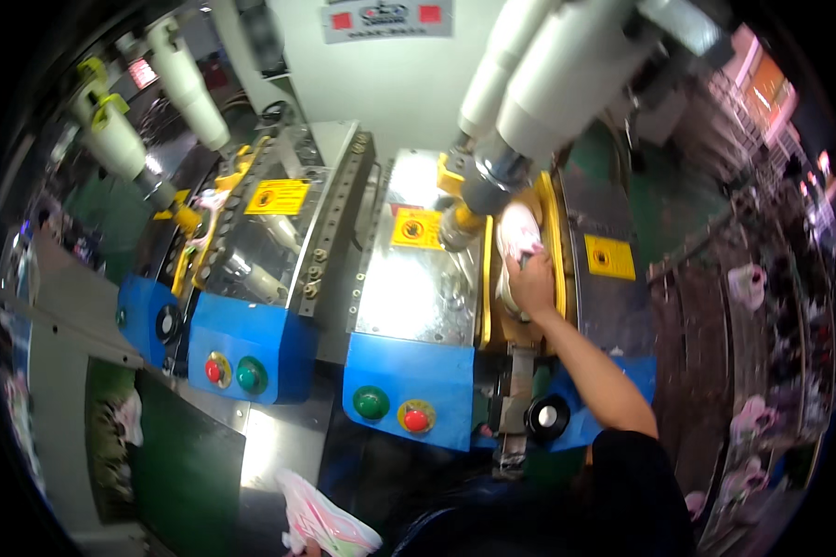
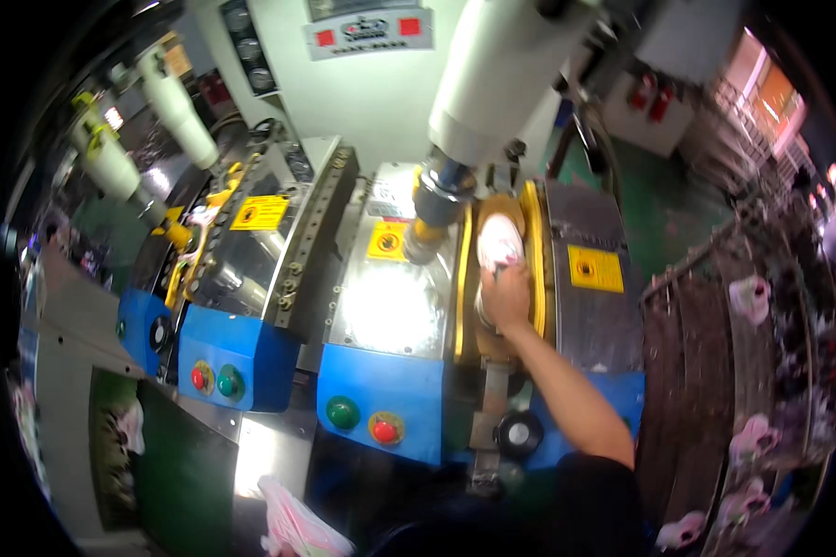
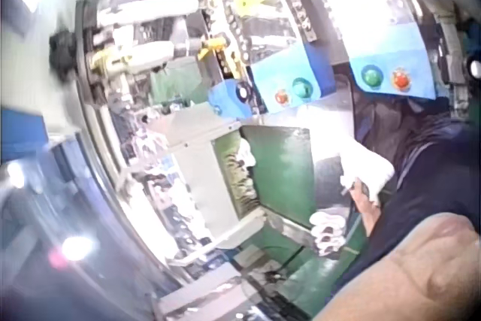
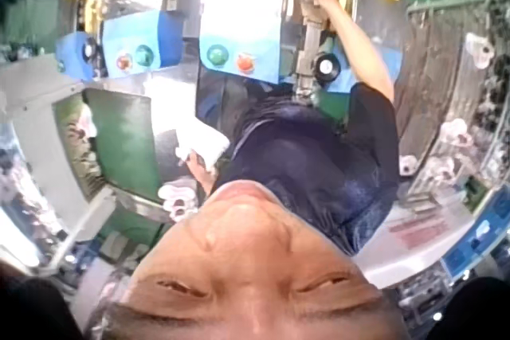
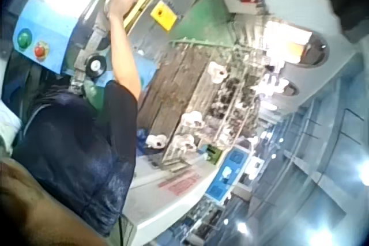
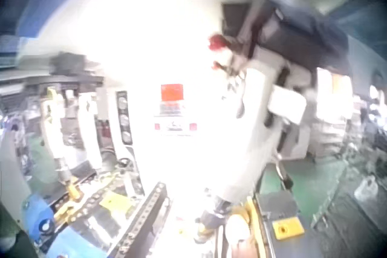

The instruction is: The person takes shoes from a conveyor belt, inserts shoe lasts into them, positions the shoes into a pressing machine to operate it, and places them into a conveyor tunnel.

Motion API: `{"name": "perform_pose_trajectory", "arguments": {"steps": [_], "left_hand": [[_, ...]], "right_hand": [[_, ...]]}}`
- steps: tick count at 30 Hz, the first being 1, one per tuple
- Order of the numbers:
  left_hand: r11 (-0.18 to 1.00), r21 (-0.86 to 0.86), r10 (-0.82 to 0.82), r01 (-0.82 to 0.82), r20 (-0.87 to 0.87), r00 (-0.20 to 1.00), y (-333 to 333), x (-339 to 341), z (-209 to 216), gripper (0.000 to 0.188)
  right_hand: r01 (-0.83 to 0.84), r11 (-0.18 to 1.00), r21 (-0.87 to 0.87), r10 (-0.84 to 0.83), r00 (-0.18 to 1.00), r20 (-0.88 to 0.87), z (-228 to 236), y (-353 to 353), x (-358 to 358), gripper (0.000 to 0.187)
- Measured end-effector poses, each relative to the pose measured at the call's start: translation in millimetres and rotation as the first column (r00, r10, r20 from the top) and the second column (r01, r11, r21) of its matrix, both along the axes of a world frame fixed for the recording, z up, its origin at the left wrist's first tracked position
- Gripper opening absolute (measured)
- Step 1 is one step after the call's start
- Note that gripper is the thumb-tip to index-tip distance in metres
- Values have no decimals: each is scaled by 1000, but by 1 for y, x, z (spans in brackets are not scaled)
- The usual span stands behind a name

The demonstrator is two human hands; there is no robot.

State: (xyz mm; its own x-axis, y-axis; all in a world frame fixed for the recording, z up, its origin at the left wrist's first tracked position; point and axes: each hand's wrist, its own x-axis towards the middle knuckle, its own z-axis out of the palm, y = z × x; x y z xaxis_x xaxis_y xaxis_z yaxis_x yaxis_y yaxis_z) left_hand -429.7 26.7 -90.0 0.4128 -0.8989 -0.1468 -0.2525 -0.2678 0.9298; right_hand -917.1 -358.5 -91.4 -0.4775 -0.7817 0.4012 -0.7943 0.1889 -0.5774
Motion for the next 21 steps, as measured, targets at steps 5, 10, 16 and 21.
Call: {"name": "perform_pose_trajectory", "arguments": {"steps": [5,10,16,21], "left_hand": [[796,504,586,-336,-503,635,-14,-9,35,39],[879,463,379,-111,-541,751,-54,5,15,42],[939,343,260,39,-776,574,-127,-22,-13,39],[964,229,131,135,-851,508,-153,-2,0,41]], "right_hand": [[-93,987,129,81,992,99,15,-6,-24,47],[96,995,32,-98,992,77,17,-3,-1,54],[59,996,67,-64,996,64,36,43,-5,64],[-378,896,-235,363,926,-107,112,112,187,56]]}}
